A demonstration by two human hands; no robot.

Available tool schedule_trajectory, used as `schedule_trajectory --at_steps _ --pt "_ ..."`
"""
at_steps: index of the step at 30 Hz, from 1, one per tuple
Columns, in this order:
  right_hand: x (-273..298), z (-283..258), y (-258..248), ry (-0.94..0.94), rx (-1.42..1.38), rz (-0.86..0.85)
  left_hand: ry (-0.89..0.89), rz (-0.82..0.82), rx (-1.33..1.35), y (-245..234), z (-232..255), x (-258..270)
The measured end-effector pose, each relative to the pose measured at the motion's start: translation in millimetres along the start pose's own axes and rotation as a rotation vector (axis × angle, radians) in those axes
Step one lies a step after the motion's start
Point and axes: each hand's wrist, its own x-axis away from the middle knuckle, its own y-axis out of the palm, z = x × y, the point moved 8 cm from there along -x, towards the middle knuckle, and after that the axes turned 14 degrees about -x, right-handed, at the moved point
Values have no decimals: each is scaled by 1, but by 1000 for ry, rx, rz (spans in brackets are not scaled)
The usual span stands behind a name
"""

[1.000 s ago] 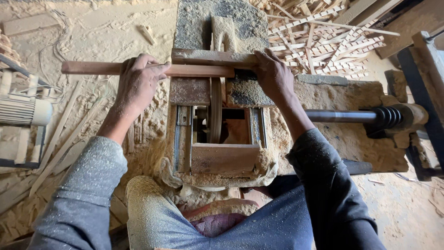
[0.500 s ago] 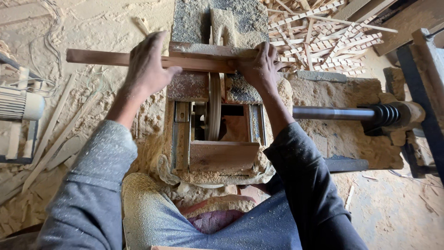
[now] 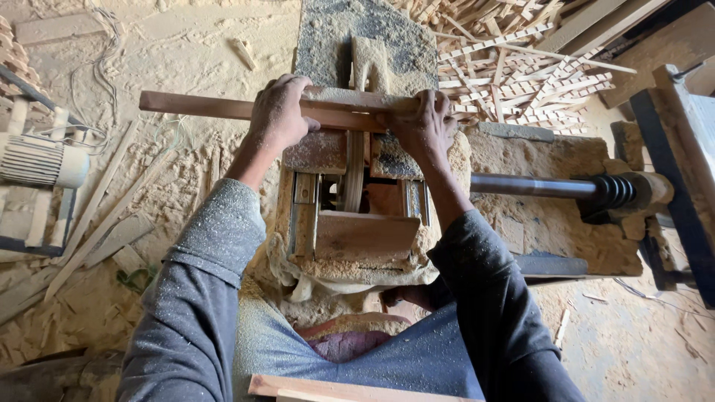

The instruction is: The person uses a woodworking machine to cut notches into several thin wooden slats, holding the wood against a rotating blade and sliding it through for each cut.

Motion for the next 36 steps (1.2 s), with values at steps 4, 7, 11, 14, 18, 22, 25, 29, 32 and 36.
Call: schedule_trajectory --at_steps 4,7,11,14,18,22,25,29,32,36 --pt "20 -2 -5 43 -27 -25 -5 74 6 9 -5 6" --pt "23 7 -1 -29 -112 -21 -54 -46 35 27 -15 9" --pt "31 10 -2 -31 -133 4 -47 -44 47 24 -10 23" --pt "35 23 1 -25 -144 -1 -44 -41 65 27 -9 39" --pt "45 47 5 1 -107 2 -29 -74 87 -5 9 74" --pt "56 29 -3 -17 -156 -28 -28 -27 25 -26 14 81" --pt "22 43 9 -53 -150 -2 -46 52 31 -27 6 74" --pt "-29 33 15 -43 -108 11 -109 201 -36 -34 -32 62" --pt "-22 6 2 -8 -139 -13 -71 300 -154 -19 -85 50" --pt "-21 6 0 -3 -248 -51 28 342 -148 -8 -122 42"
